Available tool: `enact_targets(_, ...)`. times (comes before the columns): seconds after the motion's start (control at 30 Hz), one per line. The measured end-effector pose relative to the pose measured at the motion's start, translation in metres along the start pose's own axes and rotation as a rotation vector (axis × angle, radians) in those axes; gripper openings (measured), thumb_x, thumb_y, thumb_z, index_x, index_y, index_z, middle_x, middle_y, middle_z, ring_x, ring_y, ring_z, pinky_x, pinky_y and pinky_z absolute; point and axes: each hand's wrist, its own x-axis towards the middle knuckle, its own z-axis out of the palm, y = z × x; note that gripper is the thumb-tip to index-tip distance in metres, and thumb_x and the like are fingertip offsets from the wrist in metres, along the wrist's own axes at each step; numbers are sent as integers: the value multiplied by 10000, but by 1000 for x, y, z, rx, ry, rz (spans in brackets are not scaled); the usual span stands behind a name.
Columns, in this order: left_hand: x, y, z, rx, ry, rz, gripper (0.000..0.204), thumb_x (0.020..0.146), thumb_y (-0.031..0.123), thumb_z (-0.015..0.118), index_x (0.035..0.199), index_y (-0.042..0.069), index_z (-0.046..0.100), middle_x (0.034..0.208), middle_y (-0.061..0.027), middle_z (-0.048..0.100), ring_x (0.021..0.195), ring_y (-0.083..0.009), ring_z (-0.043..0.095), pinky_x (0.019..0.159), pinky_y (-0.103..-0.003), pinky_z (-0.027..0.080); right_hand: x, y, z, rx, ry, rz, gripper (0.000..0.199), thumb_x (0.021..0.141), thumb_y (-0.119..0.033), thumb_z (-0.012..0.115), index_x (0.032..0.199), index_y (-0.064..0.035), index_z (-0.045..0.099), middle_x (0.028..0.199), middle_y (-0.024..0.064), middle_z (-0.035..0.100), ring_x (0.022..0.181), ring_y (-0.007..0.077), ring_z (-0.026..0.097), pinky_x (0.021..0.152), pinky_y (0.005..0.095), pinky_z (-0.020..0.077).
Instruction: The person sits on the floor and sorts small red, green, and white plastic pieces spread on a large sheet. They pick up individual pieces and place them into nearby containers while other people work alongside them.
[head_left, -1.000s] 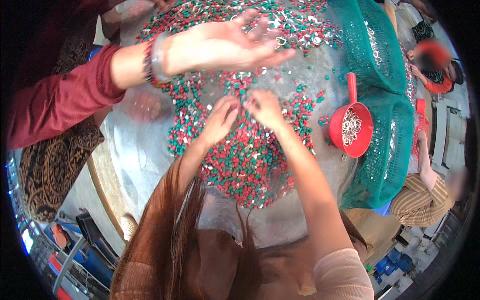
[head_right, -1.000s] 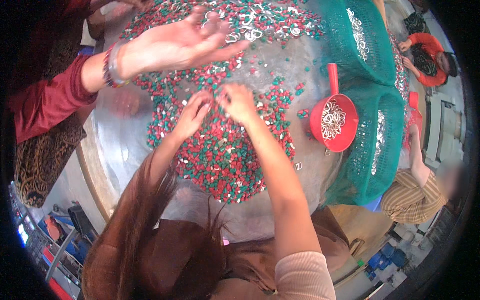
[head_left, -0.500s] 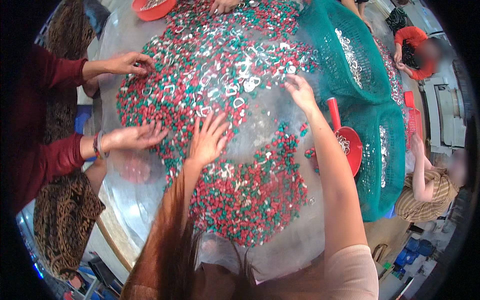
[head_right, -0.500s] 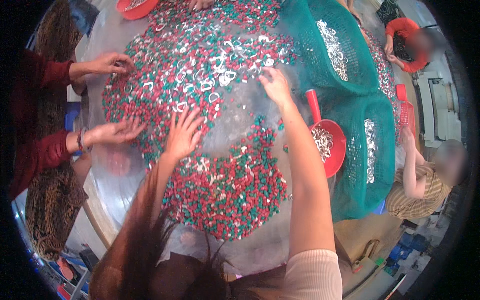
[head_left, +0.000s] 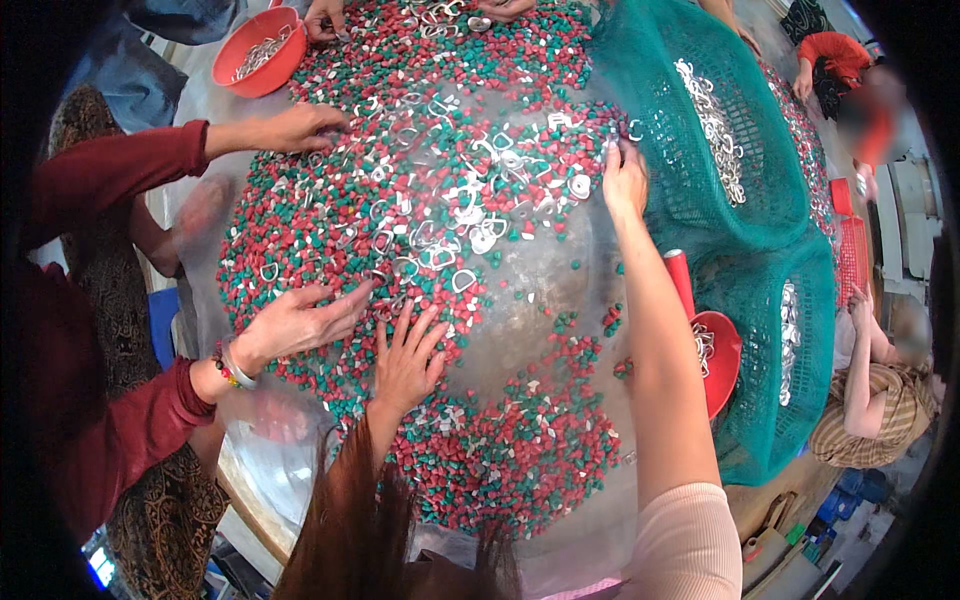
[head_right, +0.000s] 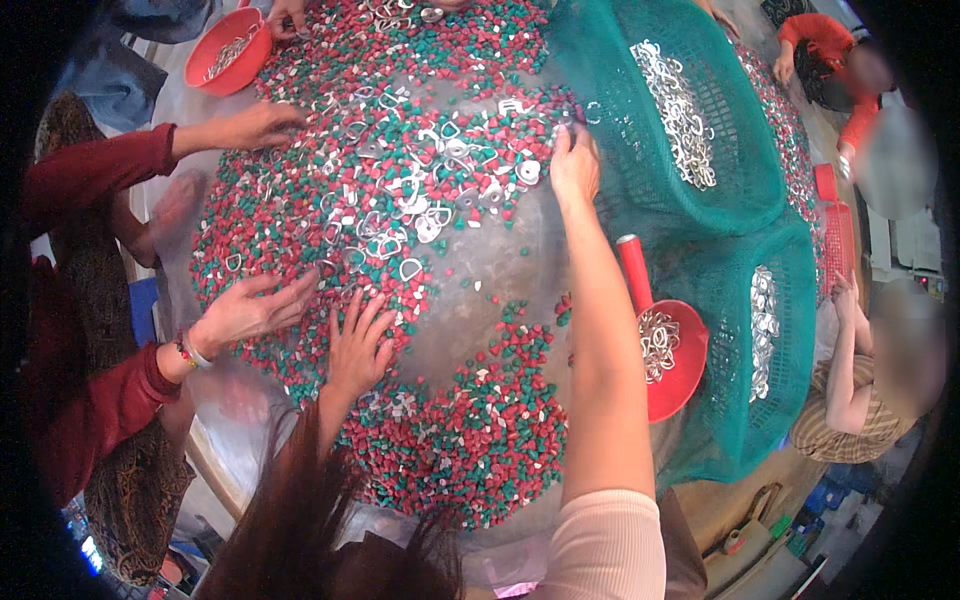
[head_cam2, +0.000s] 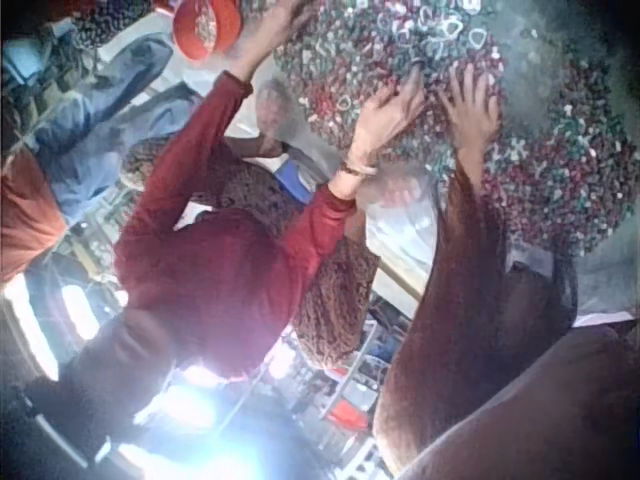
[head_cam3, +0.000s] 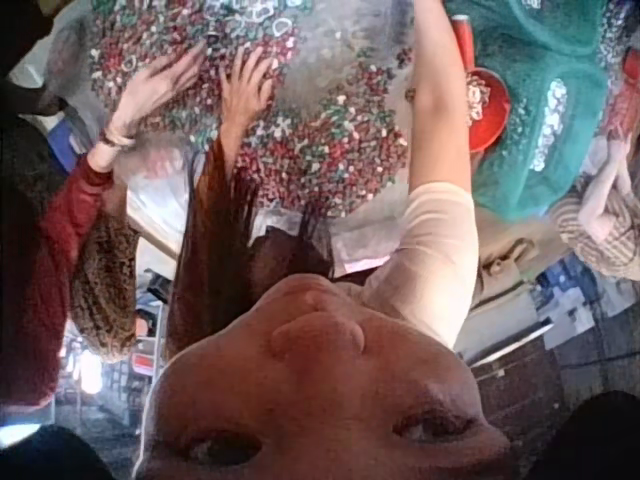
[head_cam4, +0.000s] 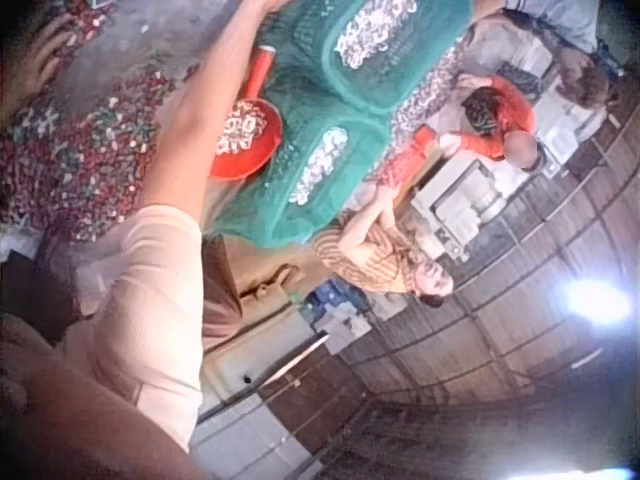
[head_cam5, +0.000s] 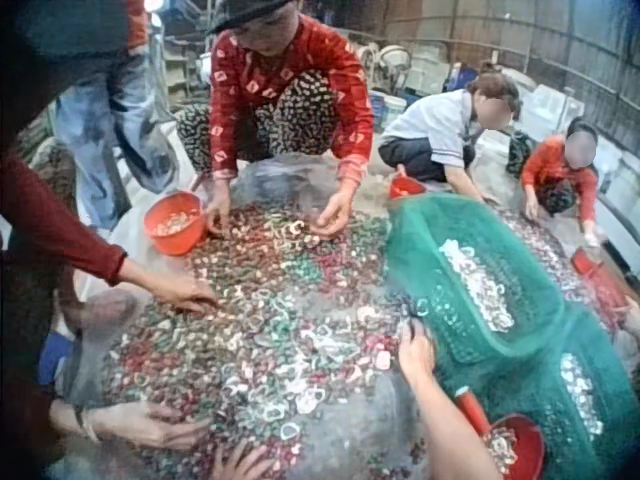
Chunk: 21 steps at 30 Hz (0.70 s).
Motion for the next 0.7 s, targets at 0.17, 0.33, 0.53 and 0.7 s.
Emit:
enact_targets(0.17, 2, 3, -1, -17, 4, 5, 421, 811, 247, 561, 1221, 164, 520, 1414, -41, 365, 1375, -294, 208, 1064, -589, 143, 29, 12, 1, 46, -27, 180, 550, 904, -512, 400, 1245, -99, 526, 1170, 253, 559, 1088, 422, 523, 931, 456, 396)
enact_targets(0.33, 6, 2, 0, -33, 3, 33, 433, 810, 235, 574, 1231, 162, 507, 1412, -45, 361, 1375, -293, 206, 1052, -609, 140, 45, 19, 31, 166, -103, -206, 493, 892, -459, 485, 1237, -111, 530, 1258, 163, 525, 1148, 324, 512, 958, 397, 389)
enact_targets(0.53, 2, 0, 0, -25, 10, -2, 409, 827, 260, 569, 1227, 190, 533, 1414, -10, 371, 1375, -264, 214, 1053, -596, 161, -38, -27, 20, 338, -386, -433, 312, 829, -292, 627, 1073, -97, 632, 1094, 122, 625, 1105, 290, 547, 978, 387, 385)
enact_targets(0.7, 8, -1, 0, -12, 3, 53, 422, 820, 259, 575, 1229, 170, 526, 1406, -17, 378, 1374, -265, 216, 1084, -569, 126, -124, -32, -18, 311, -786, -658, 293, 861, -281, 591, 1114, -137, 626, 1212, 88, 583, 1240, 259, 462, 1082, 475, 246)
